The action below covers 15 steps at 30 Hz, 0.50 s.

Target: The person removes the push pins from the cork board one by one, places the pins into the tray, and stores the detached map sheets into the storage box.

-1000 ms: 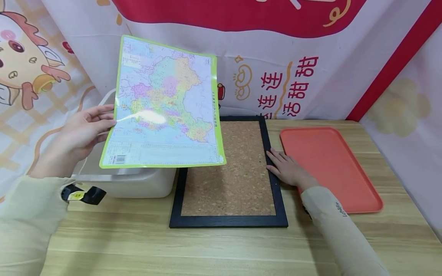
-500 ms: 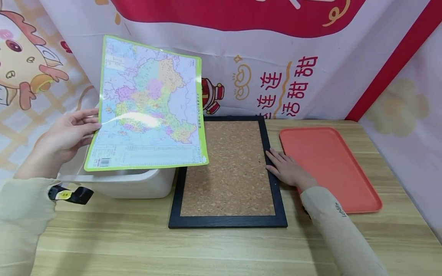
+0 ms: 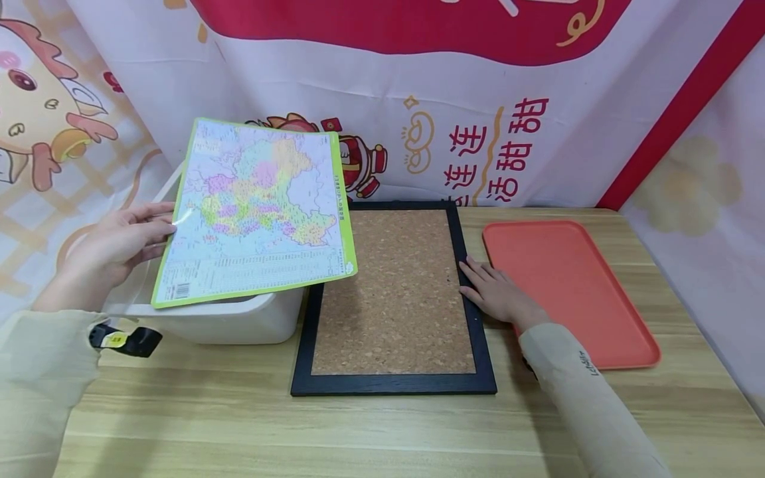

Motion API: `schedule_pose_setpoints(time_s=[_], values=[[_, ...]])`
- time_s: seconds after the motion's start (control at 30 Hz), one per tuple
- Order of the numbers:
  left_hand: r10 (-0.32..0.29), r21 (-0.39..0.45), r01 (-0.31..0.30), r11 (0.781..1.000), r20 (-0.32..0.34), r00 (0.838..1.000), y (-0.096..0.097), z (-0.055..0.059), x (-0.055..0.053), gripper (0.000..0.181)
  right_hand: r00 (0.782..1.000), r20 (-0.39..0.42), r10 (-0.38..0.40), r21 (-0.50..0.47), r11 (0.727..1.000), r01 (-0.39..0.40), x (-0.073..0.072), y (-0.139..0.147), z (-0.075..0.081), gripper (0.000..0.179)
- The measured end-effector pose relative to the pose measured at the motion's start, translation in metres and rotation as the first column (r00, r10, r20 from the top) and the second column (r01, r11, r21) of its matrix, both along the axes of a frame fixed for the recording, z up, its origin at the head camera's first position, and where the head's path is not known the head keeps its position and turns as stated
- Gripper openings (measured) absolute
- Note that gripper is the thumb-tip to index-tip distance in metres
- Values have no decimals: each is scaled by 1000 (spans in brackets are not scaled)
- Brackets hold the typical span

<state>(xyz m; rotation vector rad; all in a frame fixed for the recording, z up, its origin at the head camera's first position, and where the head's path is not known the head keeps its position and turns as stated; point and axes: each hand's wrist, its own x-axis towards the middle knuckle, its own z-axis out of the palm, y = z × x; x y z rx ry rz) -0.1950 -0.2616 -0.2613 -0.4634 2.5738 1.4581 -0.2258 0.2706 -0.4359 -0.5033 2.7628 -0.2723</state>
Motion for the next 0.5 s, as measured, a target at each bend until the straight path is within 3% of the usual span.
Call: schedule_pose_setpoints(time_s=[0.33, 0.5], values=[[-92, 29, 91, 995, 20, 996, -7, -3, 0, 71, 1000, -3, -7, -13, 1000, 7, 1, 0, 0, 68], [-105, -56, 103, 993, -35, 994, -8, -1, 3, 68, 1000, -7, -1, -8, 1000, 1, 1, 0, 0, 68]])
